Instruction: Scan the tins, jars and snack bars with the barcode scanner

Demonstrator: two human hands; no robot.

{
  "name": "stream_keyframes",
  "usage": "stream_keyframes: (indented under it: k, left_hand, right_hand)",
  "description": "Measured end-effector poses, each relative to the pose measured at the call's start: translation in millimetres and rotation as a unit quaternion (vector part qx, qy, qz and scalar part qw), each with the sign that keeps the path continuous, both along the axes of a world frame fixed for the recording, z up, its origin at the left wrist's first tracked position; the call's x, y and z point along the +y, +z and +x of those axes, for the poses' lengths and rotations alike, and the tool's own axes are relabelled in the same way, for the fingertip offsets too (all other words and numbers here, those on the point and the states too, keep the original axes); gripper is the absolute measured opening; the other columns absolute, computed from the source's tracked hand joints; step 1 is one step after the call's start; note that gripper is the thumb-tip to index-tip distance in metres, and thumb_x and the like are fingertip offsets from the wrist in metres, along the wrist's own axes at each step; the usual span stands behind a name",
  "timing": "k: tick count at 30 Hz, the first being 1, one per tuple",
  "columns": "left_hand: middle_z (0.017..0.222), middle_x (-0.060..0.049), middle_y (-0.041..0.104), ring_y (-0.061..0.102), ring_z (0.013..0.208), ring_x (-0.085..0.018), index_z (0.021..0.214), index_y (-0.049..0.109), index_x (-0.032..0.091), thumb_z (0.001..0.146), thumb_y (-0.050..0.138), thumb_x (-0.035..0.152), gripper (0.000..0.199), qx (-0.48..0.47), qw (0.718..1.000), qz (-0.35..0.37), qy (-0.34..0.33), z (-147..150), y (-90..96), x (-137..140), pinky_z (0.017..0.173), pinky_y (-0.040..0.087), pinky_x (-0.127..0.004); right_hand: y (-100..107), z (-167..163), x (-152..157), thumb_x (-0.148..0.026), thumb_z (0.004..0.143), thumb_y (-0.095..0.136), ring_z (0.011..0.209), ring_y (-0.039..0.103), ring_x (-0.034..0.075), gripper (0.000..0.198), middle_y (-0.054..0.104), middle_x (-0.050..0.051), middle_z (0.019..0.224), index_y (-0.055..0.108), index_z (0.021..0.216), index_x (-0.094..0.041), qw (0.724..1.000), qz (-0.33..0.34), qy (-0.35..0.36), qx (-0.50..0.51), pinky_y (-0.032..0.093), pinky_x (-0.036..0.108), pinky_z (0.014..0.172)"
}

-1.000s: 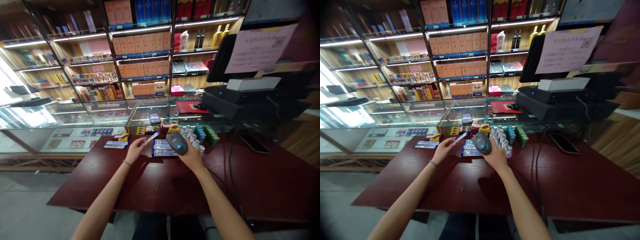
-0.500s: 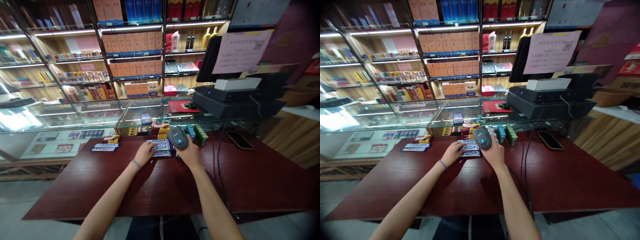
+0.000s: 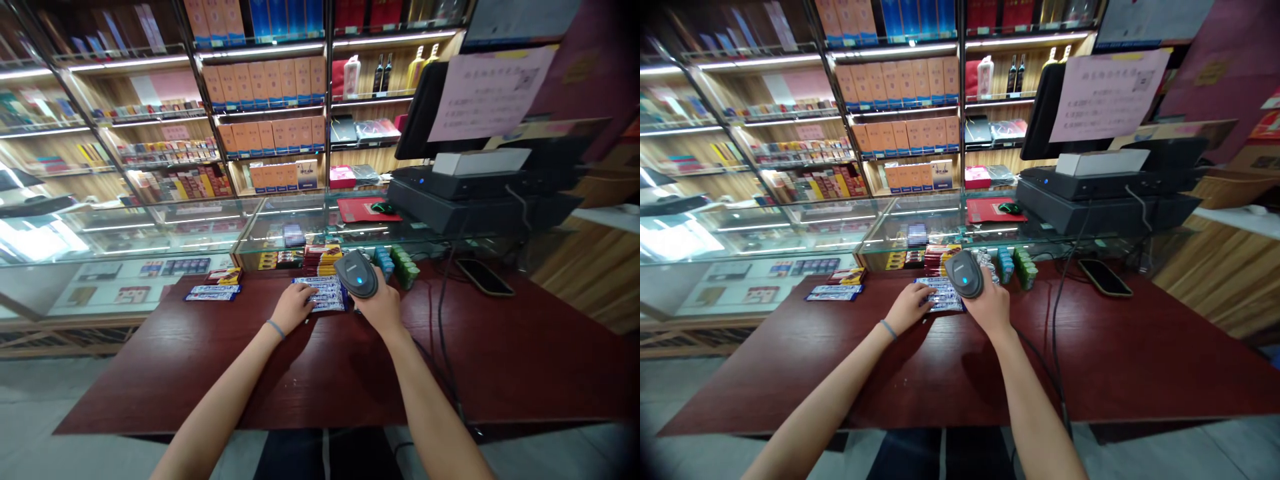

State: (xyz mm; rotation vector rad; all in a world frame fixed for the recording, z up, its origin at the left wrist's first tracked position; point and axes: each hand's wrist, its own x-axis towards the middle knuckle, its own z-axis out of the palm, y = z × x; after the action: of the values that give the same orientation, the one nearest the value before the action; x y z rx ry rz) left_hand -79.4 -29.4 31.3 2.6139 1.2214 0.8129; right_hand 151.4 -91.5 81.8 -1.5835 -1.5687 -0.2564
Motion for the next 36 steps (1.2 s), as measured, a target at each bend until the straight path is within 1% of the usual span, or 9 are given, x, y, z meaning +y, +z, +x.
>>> stream_keyframes:
  k: [3,6,8,16,21,24,28,33,36]
  left_hand:
    - [0.111,-0.011,0.066,0.059,0.104,-0.027,0.118,0.067,0.022,0.086,0.065,0.027,0.033,-0.028,1.0,0.01,0.009,-8.3,3.9,-0.2,0.095,0.047,-0.041]
    - [0.115,-0.01,0.064,0.058,0.109,-0.026,0.124,0.063,0.022,0.089,0.061,0.029,0.036,-0.06,0.997,0.03,0.046,-31.7,6.1,0.9,0.099,0.046,-0.04]
    - [0.118,-0.01,0.063,0.057,0.112,-0.025,0.126,0.061,0.022,0.09,0.058,0.027,0.037,-0.067,0.993,0.049,0.086,-56.4,5.1,2.4,0.101,0.045,-0.041]
    - [0.124,-0.011,0.058,0.052,0.12,-0.026,0.13,0.057,0.022,0.091,0.051,0.018,0.04,-0.004,0.973,0.079,0.217,-181.0,-8.0,9.6,0.105,0.043,-0.041]
    - [0.131,-0.014,0.055,0.052,0.121,-0.029,0.134,0.056,0.024,0.088,0.053,0.018,0.047,0.046,0.954,0.066,0.29,-236.0,-18.1,14.3,0.105,0.042,-0.045]
    - [0.139,-0.017,0.05,0.047,0.129,-0.031,0.137,0.053,0.022,0.089,0.053,0.022,0.048,0.054,0.942,0.052,0.327,-251.8,-27.4,17.3,0.108,0.039,-0.05]
    - [0.15,-0.018,0.042,0.035,0.14,-0.036,0.14,0.051,0.024,0.092,0.051,0.029,0.049,0.063,0.928,0.014,0.366,-257.0,-38.7,20.9,0.111,0.029,-0.062]
    - [0.145,-0.018,0.048,0.039,0.137,-0.036,0.137,0.054,0.026,0.093,0.049,0.026,0.045,0.079,0.928,-0.005,0.365,-256.1,-37.9,17.0,0.111,0.024,-0.064]
    - [0.13,-0.016,0.058,0.048,0.125,-0.032,0.131,0.06,0.028,0.093,0.048,0.023,0.04,0.09,0.929,0.011,0.359,-256.2,-31.7,11.2,0.11,0.027,-0.061]
  right_hand:
    - [-1.2,-0.7,0.3,-0.043,0.076,0.065,0.065,0.07,0.026,0.045,0.073,0.006,0.075,0.056,0.113,-0.02,1.0,0.002,0.0,-0.012,0.046,0.029,0.057]
    - [-4.1,-2.9,0.7,-0.044,0.077,0.063,0.063,0.069,0.025,0.045,0.072,0.006,0.075,0.056,0.113,-0.019,0.999,0.006,0.001,-0.035,0.045,0.029,0.056]
    - [-7.1,-6.4,1.3,-0.044,0.078,0.062,0.059,0.067,0.025,0.042,0.071,0.006,0.073,0.057,0.111,-0.019,0.998,0.012,-0.004,-0.057,0.043,0.029,0.054]
    - [-21.8,-42.8,-1.4,-0.04,0.075,0.062,0.056,0.066,0.024,0.038,0.07,0.002,0.068,0.059,0.109,-0.023,0.994,0.013,0.073,-0.077,0.041,0.029,0.051]
    - [-31.3,-66.5,-4.8,-0.032,0.074,0.06,0.055,0.066,0.023,0.036,0.069,-0.001,0.064,0.059,0.11,-0.025,0.982,-0.003,0.154,-0.112,0.04,0.027,0.05]
    - [-37.5,-75.2,-6.3,-0.027,0.076,0.056,0.054,0.066,0.022,0.036,0.068,0.0,0.063,0.058,0.111,-0.02,0.969,0.012,0.204,-0.14,0.04,0.027,0.049]
    - [-45.1,-81.8,-8.1,-0.024,0.076,0.054,0.053,0.066,0.02,0.039,0.068,0.0,0.064,0.054,0.114,-0.017,0.954,0.02,0.248,-0.169,0.041,0.027,0.048]
    - [-48.0,-85.3,-10.2,-0.024,0.074,0.056,0.052,0.066,0.021,0.04,0.067,-0.002,0.061,0.054,0.114,-0.019,0.953,0.005,0.248,-0.174,0.041,0.027,0.048]
    - [-47.2,-84.2,-10.1,-0.025,0.073,0.056,0.051,0.066,0.021,0.039,0.067,-0.001,0.059,0.055,0.112,-0.02,0.955,0.006,0.235,-0.178,0.04,0.027,0.047]
